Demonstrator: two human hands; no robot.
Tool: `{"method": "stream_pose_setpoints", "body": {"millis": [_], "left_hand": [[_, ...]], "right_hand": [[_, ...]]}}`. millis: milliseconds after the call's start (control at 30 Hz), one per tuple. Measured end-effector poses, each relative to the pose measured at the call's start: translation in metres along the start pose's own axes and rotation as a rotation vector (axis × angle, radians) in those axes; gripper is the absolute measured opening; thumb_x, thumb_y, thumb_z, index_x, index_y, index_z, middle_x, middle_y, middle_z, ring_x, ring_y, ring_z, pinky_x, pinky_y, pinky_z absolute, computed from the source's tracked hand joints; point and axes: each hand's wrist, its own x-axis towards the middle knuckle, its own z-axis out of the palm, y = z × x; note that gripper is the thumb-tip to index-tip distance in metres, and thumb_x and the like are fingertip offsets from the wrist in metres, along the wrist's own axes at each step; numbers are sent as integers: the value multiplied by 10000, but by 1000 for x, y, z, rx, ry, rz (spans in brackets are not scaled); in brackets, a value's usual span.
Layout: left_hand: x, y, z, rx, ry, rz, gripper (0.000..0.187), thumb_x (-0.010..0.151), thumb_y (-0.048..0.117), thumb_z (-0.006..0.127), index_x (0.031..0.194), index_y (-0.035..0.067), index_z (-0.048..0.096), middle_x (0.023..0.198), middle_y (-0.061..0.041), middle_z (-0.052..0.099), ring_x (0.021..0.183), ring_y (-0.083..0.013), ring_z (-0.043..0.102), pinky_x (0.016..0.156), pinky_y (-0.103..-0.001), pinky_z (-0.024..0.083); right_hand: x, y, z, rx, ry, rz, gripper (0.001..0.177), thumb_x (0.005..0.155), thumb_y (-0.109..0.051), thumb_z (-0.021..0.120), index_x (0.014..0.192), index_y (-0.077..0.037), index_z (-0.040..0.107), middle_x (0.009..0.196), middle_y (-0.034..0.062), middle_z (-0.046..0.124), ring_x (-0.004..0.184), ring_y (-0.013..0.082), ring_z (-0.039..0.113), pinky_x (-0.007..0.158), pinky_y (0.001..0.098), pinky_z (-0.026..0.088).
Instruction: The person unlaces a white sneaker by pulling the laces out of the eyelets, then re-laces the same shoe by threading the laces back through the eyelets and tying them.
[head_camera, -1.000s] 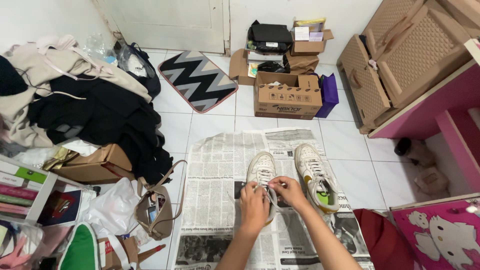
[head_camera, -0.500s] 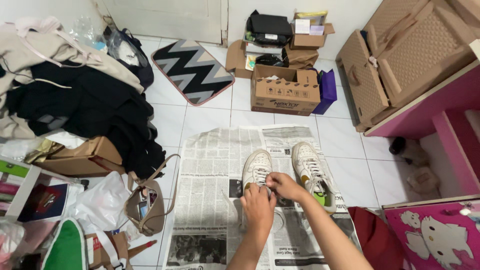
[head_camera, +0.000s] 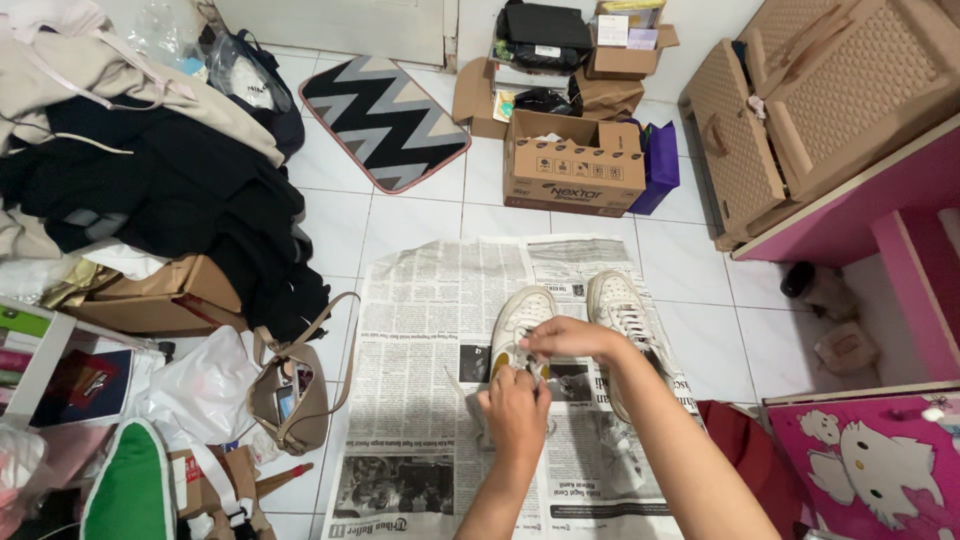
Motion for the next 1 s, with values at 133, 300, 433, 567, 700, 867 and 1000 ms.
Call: {"method": "stream_pose_setpoints", "body": {"millis": [133, 300, 433, 567, 700, 867, 1000], "left_hand": [[4, -5, -2, 2, -60, -64, 209, 904, 298, 705, 876, 93, 678, 960, -83, 585, 955, -275, 595, 854, -461, 392], [1, -6, 6, -2, 20, -6, 206, 875, 283, 716, 872, 84, 660, 967, -100, 576, 971, -299, 594, 821, -474, 395], [-1, -5, 8, -30, 37, -32, 202, 879, 276, 714, 876, 82, 655, 988, -105, 577, 958, -303, 593, 810, -479, 398], [0, -4, 2, -58, 45, 3, 193, 877, 266, 718, 850, 87, 651, 961, -101, 576, 952, -309, 598, 817, -479, 401], [3, -7, -1, -70, 45, -6, 201, 882, 270, 719, 842, 86, 647, 962, -99, 578, 941, -308, 604, 821, -475, 405], [4, -7, -5, -94, 13, -15, 216, 894, 275, 719, 836, 80, 645, 948, -103, 577, 932, -308, 609, 825, -476, 413], [1, -7, -5, -105, 24, -17, 221, 881, 285, 735, 874, 77, 661, 954, -101, 584, 927, -311, 611, 807, -476, 427]], "right_hand": [[-22, 22, 16, 537, -62, -230, 134, 952, -212, 633, 1001, -92, 667, 1030, 0, 762, 1004, 91, 709, 970, 258, 557], [-28, 48, 13, 497, 32, -248, 98, 949, -150, 675, 995, -64, 667, 969, 20, 741, 929, 104, 677, 888, 264, 546], [-19, 31, -14, -30, 169, -152, 288, 988, -263, 705, 836, -18, 686, 796, 43, 704, 748, 132, 605, 698, 309, 505], [-14, 4, -21, -311, 168, -250, 254, 907, -248, 693, 815, -12, 719, 795, -6, 756, 767, 114, 687, 726, 295, 556], [-20, 6, -16, -65, 361, -421, 279, 867, -238, 703, 1060, -38, 734, 1026, 8, 734, 859, 144, 693, 782, 298, 557], [-32, 43, 10, 154, 585, -180, 389, 883, -294, 706, 1180, -49, 654, 1116, 17, 697, 943, 161, 687, 794, 317, 591], [-30, 85, 51, 269, 498, -237, 286, 904, -233, 745, 1070, -1, 756, 996, 38, 776, 893, 138, 690, 799, 300, 577]]}}
